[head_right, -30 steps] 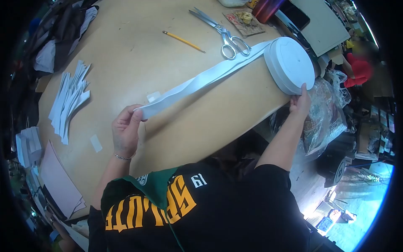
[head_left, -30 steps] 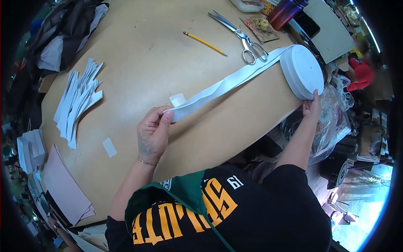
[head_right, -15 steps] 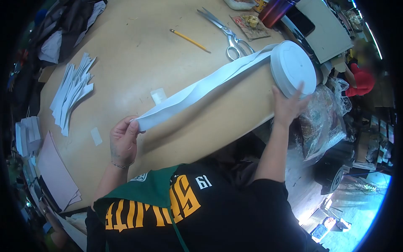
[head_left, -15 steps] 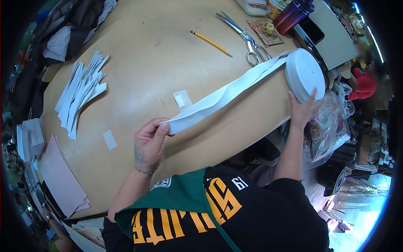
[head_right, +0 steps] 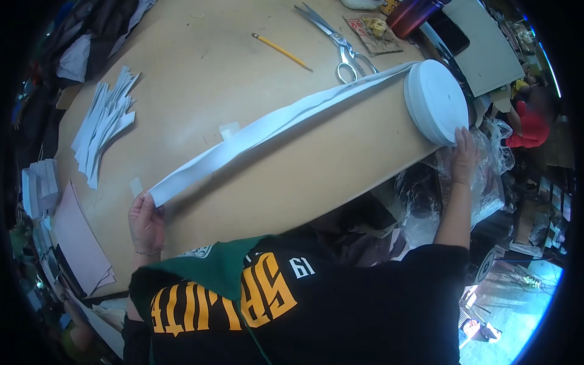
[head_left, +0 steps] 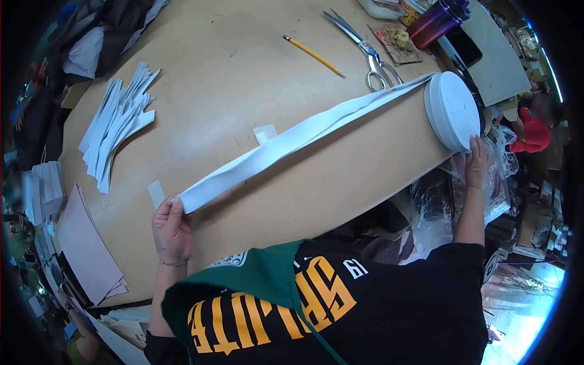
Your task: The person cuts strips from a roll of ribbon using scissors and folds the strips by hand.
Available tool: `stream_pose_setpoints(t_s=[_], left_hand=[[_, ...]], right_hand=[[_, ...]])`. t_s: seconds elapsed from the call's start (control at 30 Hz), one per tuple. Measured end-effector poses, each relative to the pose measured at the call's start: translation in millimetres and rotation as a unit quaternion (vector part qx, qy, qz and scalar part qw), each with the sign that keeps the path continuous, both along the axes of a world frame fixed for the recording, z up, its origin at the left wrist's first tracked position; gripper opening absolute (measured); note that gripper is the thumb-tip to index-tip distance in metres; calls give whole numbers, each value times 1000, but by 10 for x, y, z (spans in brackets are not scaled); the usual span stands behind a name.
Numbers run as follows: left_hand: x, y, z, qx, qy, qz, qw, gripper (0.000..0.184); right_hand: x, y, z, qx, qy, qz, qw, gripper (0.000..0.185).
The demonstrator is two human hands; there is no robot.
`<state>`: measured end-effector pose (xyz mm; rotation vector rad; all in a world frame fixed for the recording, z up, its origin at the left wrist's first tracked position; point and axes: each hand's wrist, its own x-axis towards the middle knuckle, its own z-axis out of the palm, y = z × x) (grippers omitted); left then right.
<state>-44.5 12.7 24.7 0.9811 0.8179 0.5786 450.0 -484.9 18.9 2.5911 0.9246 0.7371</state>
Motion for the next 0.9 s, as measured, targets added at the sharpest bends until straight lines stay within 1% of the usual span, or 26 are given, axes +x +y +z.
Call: stream_pose_setpoints(t_s=[0.07,0.1,0.17,0.2,0.23,0.27,0.3,0.33,0.37,0.4,0.43,0.47,0.5,0.53,0.6,0.63,0.7,0.73,0.77,0.8,0.87,0.9], left_hand=[[-140,52,-72,-4,-5,38,999,19],[-188,50,-77,5,20,36,999,19],[-237,74,-47,29,73,42,996,19],[-253,69,-23,62,92,30,993,19],[-232,41,-8,93,111,19,989,19],[-207,9,6,121,132,7,984,19],[-175,-5,20,136,130,9,982,19],[-138,-7,38,152,128,6,980,19],[-116,-10,55,183,127,2,975,18],[-97,-4,66,215,125,-4,969,17],[-74,-1,73,246,123,-8,962,17],[-50,8,76,266,127,-5,956,16],[-32,23,79,285,132,-1,950,15],[-29,38,90,304,137,3,943,13],[-10,49,138,356,139,14,924,12],[-3,60,148,379,141,21,914,11],[17,68,115,381,128,29,915,11],[11,83,103,381,120,30,916,11],[-17,103,126,347,148,-15,926,14],[-12,123,103,290,135,-16,947,15],[23,152,40,174,105,-26,979,19],[24,168,-11,146,85,-22,985,22]], right_hand=[[254,-126,-2,-11,2,26,1000,55],[312,-117,52,-16,27,11,999,57],[372,-9,271,-20,64,18,998,70],[88,364,599,-83,131,-107,982,74],[-78,588,829,-136,146,-181,963,78],[-272,911,1003,-124,141,-247,951,74],[-160,941,926,-65,60,-131,987,62],[-483,1467,979,45,106,11,993,53],[-1056,2233,1058,156,149,149,965,45],[-1540,2862,1011,237,310,244,888,39],[-1889,3311,853,214,373,342,836,38],[-2251,3728,706,199,378,458,779,40],[-2578,4061,644,179,429,537,704,38],[-2836,4300,540,144,492,530,676,37],[-3094,4530,385,139,527,524,654,35],[-3139,4595,388,120,552,500,656,34],[-3174,4626,361,76,604,442,659,31],[-3197,4629,353,76,620,423,657,30],[-3204,4622,355,77,634,401,657,28],[-3201,4629,355,80,647,377,658,27],[-3172,4688,332,39,708,279,648,25],[-3151,4726,316,21,735,227,639,24]])
